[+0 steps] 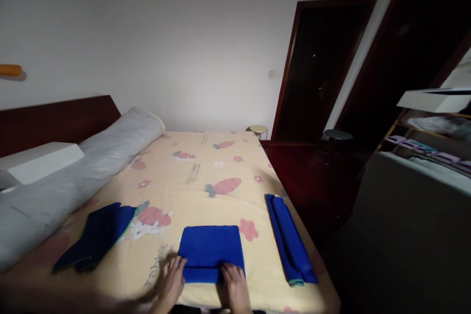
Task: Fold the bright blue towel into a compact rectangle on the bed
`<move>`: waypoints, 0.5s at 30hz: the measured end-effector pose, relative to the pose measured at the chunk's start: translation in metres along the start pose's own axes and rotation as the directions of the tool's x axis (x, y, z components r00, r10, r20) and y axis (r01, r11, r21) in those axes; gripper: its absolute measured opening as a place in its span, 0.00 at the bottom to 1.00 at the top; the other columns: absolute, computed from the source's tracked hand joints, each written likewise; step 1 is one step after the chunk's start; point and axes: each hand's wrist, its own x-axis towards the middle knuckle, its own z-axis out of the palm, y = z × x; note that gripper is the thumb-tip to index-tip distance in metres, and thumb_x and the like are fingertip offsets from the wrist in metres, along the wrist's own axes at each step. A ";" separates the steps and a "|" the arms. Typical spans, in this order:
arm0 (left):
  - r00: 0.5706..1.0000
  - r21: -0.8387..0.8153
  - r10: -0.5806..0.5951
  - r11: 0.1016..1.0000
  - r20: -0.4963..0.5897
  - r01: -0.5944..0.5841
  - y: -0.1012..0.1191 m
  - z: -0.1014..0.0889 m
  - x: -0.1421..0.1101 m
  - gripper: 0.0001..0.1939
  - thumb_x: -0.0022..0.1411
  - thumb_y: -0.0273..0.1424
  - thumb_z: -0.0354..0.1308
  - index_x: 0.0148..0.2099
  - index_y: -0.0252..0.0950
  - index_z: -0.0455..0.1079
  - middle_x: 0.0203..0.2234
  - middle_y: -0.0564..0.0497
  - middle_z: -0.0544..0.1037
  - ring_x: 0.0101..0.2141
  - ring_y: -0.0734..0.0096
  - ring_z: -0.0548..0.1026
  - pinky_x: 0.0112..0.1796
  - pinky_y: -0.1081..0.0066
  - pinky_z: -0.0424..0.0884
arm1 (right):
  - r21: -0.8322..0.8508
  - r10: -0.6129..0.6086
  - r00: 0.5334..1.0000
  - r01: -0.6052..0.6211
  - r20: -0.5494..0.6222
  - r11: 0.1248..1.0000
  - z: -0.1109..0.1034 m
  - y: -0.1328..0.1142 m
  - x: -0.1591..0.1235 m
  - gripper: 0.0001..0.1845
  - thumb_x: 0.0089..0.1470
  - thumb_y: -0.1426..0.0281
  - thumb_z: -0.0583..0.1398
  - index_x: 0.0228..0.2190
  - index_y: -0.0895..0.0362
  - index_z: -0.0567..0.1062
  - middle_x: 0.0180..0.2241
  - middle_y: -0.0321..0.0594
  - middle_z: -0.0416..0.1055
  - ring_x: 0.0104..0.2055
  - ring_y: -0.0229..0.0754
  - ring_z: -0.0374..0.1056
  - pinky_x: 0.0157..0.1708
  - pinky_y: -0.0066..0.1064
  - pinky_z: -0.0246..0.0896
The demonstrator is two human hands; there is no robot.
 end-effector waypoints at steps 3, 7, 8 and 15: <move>0.968 0.007 0.245 0.970 -0.057 -0.245 0.034 0.034 -0.004 0.32 0.58 0.18 0.41 0.61 0.42 0.66 0.60 0.50 0.71 0.60 0.66 0.66 0.62 0.62 0.60 | 0.084 -0.112 0.986 0.102 0.124 0.991 0.014 -0.031 0.013 0.29 0.56 0.75 0.53 0.59 0.48 0.65 0.60 0.37 0.65 0.61 0.42 0.63 0.60 0.36 0.54; 0.839 0.124 0.509 0.861 -0.193 -0.494 0.031 0.051 -0.005 0.29 0.66 0.28 0.45 0.68 0.45 0.52 0.63 0.53 0.66 0.61 0.69 0.66 0.59 0.64 0.66 | 0.071 -0.123 0.984 0.115 0.129 0.991 0.015 -0.024 0.015 0.28 0.60 0.69 0.53 0.61 0.52 0.62 0.62 0.41 0.62 0.63 0.44 0.60 0.61 0.37 0.55; 0.803 0.178 0.552 0.833 -0.225 -0.523 0.021 0.047 -0.005 0.29 0.68 0.31 0.45 0.69 0.46 0.48 0.64 0.54 0.65 0.61 0.70 0.65 0.58 0.64 0.67 | 0.059 -0.132 0.985 0.127 0.108 0.990 0.012 -0.012 0.010 0.27 0.62 0.68 0.52 0.61 0.52 0.62 0.62 0.40 0.62 0.63 0.44 0.60 0.61 0.36 0.56; 0.695 0.391 0.644 0.758 -0.320 -0.523 -0.020 0.023 -0.007 0.31 0.70 0.36 0.44 0.71 0.43 0.38 0.63 0.55 0.65 0.60 0.73 0.67 0.55 0.70 0.67 | -0.035 -0.071 0.997 0.071 0.010 0.997 -0.006 0.038 -0.014 0.24 0.64 0.63 0.50 0.60 0.50 0.64 0.62 0.41 0.61 0.63 0.47 0.60 0.59 0.38 0.60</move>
